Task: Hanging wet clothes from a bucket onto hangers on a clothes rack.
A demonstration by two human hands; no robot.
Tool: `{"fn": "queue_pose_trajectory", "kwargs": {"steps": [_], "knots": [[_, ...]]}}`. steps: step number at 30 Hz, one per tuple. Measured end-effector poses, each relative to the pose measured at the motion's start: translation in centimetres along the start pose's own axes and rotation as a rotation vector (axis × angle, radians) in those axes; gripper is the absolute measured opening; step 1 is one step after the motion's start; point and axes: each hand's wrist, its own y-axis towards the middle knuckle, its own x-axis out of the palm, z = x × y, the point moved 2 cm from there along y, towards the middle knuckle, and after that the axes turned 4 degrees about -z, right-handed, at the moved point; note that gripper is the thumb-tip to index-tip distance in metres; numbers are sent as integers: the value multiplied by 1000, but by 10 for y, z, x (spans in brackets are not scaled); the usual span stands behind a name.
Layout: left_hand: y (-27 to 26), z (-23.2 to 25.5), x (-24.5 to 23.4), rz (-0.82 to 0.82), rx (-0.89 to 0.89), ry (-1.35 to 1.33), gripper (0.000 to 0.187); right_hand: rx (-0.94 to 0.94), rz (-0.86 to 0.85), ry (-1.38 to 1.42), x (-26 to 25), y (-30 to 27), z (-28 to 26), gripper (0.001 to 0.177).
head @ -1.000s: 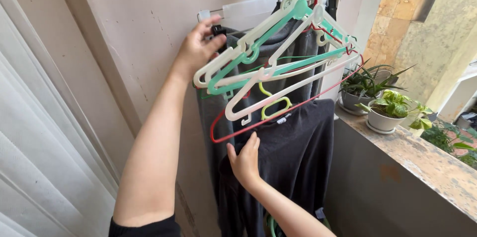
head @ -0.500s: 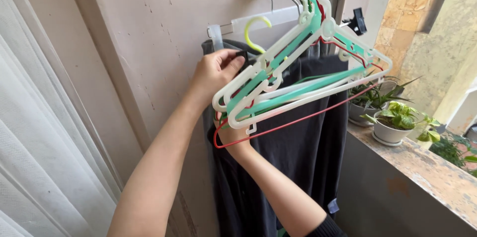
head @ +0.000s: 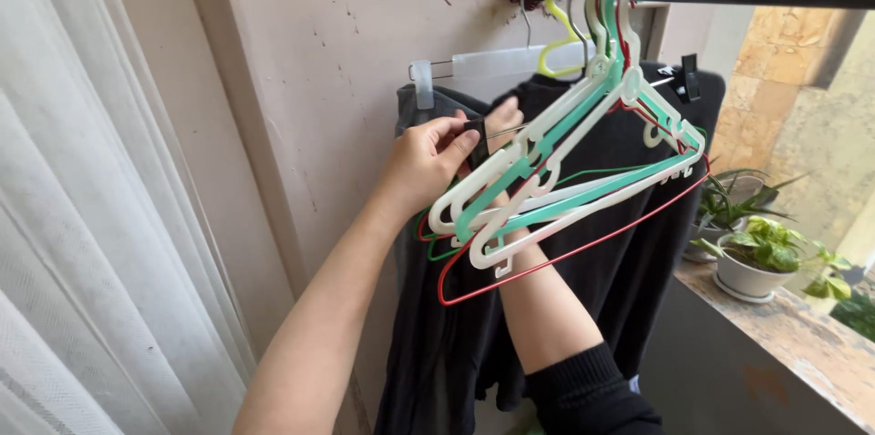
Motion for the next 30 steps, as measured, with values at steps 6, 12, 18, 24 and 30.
{"fn": "queue_pose_trajectory", "kwargs": {"steps": [6, 12, 18, 24, 30], "knots": [[11, -38, 2, -23, 7, -175, 29, -69, -106, -109, -9, -16, 14, 13], [6, -58, -18, 5, 12, -240, 28, -154, -229, -135, -96, -59, -9, 18], [-28, -48, -44, 167, -72, -169, 23, -118, 225, -123, -226, -69, 26, 14], [-71, -61, -41, 356, -76, -153, 17, -172, 369, -311, -225, 30, 101, 63], [-107, -82, -30, 461, -154, -78, 15, -64, 238, -406, -167, 68, 143, 56]]}}
